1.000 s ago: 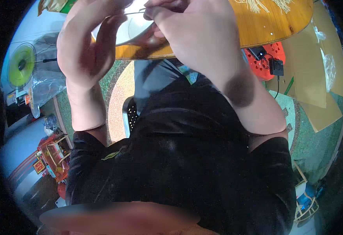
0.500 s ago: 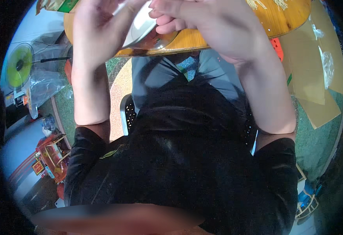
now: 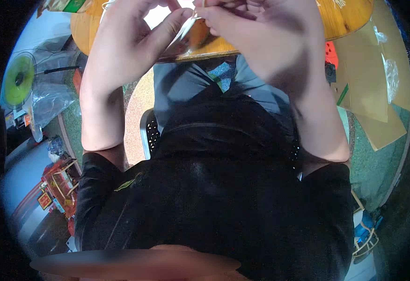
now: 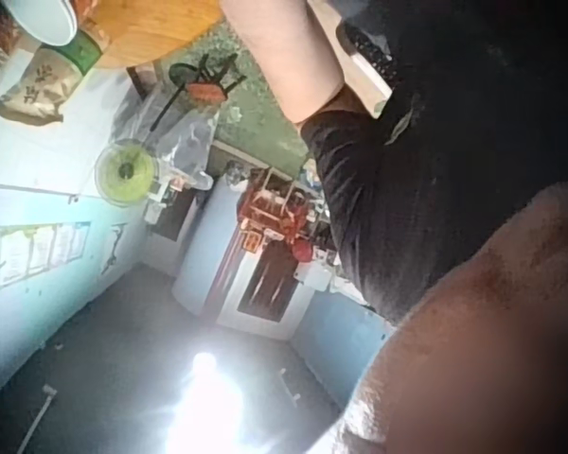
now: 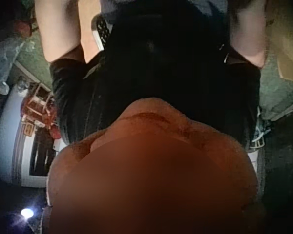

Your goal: Threading string through holes in paper noodle bowls for packaging.

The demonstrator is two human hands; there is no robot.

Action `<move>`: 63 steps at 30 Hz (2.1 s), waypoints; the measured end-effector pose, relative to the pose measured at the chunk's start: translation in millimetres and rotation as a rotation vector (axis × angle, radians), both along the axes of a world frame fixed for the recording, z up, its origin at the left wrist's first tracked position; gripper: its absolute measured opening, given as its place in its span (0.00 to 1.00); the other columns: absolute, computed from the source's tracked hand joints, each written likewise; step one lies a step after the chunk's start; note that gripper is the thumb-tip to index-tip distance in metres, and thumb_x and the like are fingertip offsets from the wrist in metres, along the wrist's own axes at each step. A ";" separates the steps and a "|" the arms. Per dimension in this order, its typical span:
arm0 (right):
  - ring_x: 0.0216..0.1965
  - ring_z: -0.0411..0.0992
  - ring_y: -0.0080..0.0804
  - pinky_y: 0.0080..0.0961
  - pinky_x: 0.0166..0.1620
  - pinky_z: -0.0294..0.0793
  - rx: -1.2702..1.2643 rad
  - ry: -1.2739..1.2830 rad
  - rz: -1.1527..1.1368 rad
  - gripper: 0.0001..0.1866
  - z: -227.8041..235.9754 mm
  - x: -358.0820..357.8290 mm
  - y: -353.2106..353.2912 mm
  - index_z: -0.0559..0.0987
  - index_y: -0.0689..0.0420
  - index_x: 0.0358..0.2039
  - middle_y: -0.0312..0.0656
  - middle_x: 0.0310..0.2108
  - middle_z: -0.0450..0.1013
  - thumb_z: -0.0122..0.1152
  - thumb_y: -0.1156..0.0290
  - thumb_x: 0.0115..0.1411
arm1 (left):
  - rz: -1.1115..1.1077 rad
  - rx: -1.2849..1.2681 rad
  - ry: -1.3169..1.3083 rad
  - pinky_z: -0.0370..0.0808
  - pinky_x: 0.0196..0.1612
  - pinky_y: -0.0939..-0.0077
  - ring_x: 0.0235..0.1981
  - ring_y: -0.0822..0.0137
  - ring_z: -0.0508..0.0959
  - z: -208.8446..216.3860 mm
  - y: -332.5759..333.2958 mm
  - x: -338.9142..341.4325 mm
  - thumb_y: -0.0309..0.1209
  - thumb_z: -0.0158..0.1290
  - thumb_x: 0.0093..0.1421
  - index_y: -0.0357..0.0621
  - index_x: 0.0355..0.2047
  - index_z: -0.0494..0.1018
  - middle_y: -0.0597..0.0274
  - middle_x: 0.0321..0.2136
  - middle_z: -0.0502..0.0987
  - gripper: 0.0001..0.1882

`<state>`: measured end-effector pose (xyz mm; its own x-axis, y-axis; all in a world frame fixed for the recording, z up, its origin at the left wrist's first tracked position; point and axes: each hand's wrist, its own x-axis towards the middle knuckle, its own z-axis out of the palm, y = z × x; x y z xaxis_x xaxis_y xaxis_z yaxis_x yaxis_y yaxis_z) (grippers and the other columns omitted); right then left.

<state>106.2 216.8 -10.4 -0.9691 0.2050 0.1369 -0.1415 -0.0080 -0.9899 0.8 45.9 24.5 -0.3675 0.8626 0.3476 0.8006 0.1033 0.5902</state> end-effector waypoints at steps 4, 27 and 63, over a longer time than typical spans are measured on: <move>0.34 0.78 0.20 0.16 0.38 0.79 0.186 -0.025 -0.119 0.05 1.6 3.1 -10.1 0.81 0.69 0.36 0.41 0.31 0.80 0.64 0.88 0.58 | 0.054 0.020 0.078 0.76 0.45 0.69 0.43 0.57 0.77 -1.5 -0.8 2.8 0.15 0.54 0.59 0.40 0.58 0.67 0.49 0.48 0.72 0.25; 0.30 0.81 0.46 0.34 0.35 0.81 0.887 0.546 -0.467 0.12 -26.6 -2.7 -22.7 0.83 0.63 0.40 0.50 0.32 0.81 0.70 0.84 0.54 | 0.202 0.069 -0.460 0.76 0.40 0.82 0.35 0.76 0.77 -1.5 2.5 12.0 0.18 0.51 0.70 0.30 0.51 0.76 0.61 0.37 0.79 0.11; 0.41 0.82 0.31 0.26 0.48 0.83 -0.008 0.696 -0.226 0.14 -63.4 -3.6 -34.0 0.72 0.67 0.46 0.50 0.41 0.80 0.62 0.89 0.61 | 0.190 -0.228 -0.294 0.76 0.45 0.70 0.41 0.63 0.81 -1.4 -24.1 2.2 0.27 0.53 0.68 0.39 0.40 0.71 0.56 0.37 0.80 0.05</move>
<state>102.6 182.9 -73.8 -0.5920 0.3934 0.7034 -0.7369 0.0891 -0.6701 3.1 21.9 23.1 -0.5829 0.8125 0.0119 0.5557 0.3879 0.7353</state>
